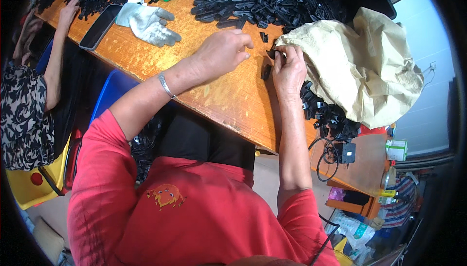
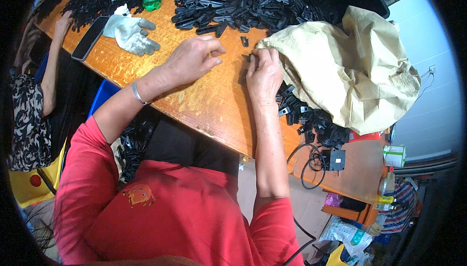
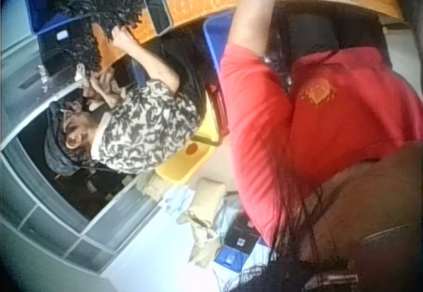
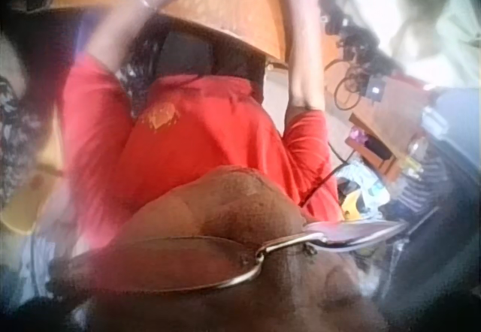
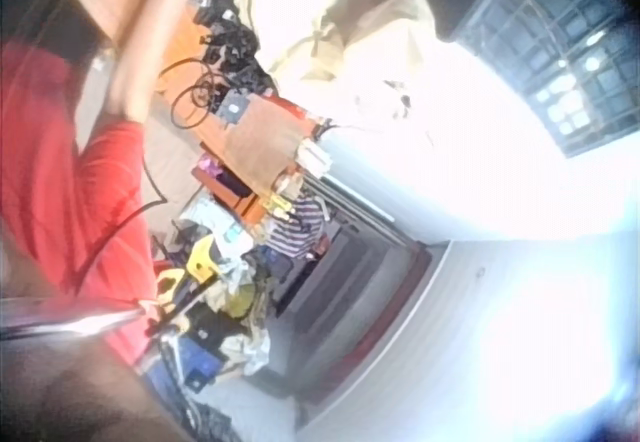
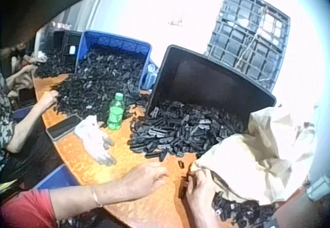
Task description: The person assembles plastic components by fitting and snapping small plastic pieces together by hand.
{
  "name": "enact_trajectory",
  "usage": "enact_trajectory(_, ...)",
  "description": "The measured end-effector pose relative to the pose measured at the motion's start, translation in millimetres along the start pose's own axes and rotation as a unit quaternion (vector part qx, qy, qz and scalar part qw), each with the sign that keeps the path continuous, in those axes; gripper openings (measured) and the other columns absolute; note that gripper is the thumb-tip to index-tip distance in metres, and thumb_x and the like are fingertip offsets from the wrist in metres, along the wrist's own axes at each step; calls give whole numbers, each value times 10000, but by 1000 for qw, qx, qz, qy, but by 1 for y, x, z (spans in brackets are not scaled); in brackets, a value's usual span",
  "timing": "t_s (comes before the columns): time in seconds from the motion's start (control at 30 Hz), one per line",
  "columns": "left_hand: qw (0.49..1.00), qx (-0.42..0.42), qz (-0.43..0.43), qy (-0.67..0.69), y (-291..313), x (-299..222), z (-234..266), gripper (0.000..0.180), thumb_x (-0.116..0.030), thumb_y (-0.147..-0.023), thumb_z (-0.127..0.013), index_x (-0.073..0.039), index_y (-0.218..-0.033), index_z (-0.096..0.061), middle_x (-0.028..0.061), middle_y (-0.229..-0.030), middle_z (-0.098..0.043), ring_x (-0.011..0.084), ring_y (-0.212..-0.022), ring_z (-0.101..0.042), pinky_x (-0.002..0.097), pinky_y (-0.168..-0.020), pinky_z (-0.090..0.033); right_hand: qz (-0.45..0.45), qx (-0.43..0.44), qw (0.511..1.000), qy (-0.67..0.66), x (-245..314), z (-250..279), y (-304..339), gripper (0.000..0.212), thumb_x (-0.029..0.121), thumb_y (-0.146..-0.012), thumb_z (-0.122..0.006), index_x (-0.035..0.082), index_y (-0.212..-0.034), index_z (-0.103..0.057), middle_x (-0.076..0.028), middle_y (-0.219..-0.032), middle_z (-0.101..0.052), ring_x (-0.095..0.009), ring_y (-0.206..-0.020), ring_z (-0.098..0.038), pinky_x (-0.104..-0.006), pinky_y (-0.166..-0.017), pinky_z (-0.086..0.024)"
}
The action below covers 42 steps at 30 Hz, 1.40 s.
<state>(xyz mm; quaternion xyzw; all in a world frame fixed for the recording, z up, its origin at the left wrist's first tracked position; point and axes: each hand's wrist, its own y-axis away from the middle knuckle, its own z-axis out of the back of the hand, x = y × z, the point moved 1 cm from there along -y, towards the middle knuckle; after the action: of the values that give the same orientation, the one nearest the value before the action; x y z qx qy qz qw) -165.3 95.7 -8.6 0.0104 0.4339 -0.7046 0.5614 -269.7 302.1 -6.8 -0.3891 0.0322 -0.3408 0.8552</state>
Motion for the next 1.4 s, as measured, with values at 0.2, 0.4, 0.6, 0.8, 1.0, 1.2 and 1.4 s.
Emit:
enact_trajectory(0.2,997,-43,-23,55,-23,6,-46,206,-130,-925,-782,-4,-1083,-739,183,-993,-743,370,-929,-740,451,-825,-587,-18,-20,997,-67,13,3,0,104,50,-916,-754,65,-1011,-717,-153,-994,-686,-387,-883,-716,-472,-769,-572)
enact_trajectory(0.4,995,67,36,60,-26,-1,-54,216,-154,-922,-809,-20,-1073,-734,164,-955,-763,326,-888,-762,428,-810,-607,-35,-36,996,-70,5,2,11,95,69,-927,-776,75,-1009,-728,-137,-990,-701,-328,-815,-738,-439,-715,-577)
enact_trajectory(0.6,950,6,119,290,-21,-2,-56,269,-111,-1006,-772,-22,-1255,-723,67,-971,-775,136,-934,-745,303,-812,-602,-96,-54,951,-287,6,-10,17,143,9,-935,-804,38,-1064,-748,-57,-962,-738,-140,-712,-726,-290,-636,-564)
enact_trajectory(0.8,941,59,131,307,-10,-2,-26,275,-97,-977,-808,-13,-1232,-749,48,-1090,-753,97,-924,-712,276,-821,-592,-246,23,790,-561,26,-2,19,191,-13,-1008,-740,-37,-1194,-704,-90,-898,-789,-104,-754,-740,-212,-655,-581)
enact_trajectory(1.0,997,-26,-14,66,3,-1,0,275,-64,-873,-848,-26,-1120,-734,97,-983,-688,207,-834,-711,341,-758,-580,-228,125,833,-489,44,8,13,258,16,-990,-765,-59,-1232,-716,-99,-876,-794,-121,-769,-753,-241,-682,-589)
enact_trajectory(1.2,998,-37,-57,-6,14,-6,10,304,-51,-843,-850,-23,-1097,-684,134,-985,-669,299,-851,-710,396,-749,-579,-170,205,917,-297,55,3,3,254,90,-921,-840,-41,-1129,-777,-182,-930,-795,-212,-803,-788,-344,-749,-612)
enact_trajectory(1.4,997,-27,15,-68,30,28,33,313,-114,-859,-864,-27,-1121,-717,139,-1038,-682,336,-925,-712,432,-823,-577,-53,169,970,-167,45,-9,-5,270,154,-864,-879,31,-1097,-818,-193,-1030,-770,-356,-930,-767,-429,-847,-604)
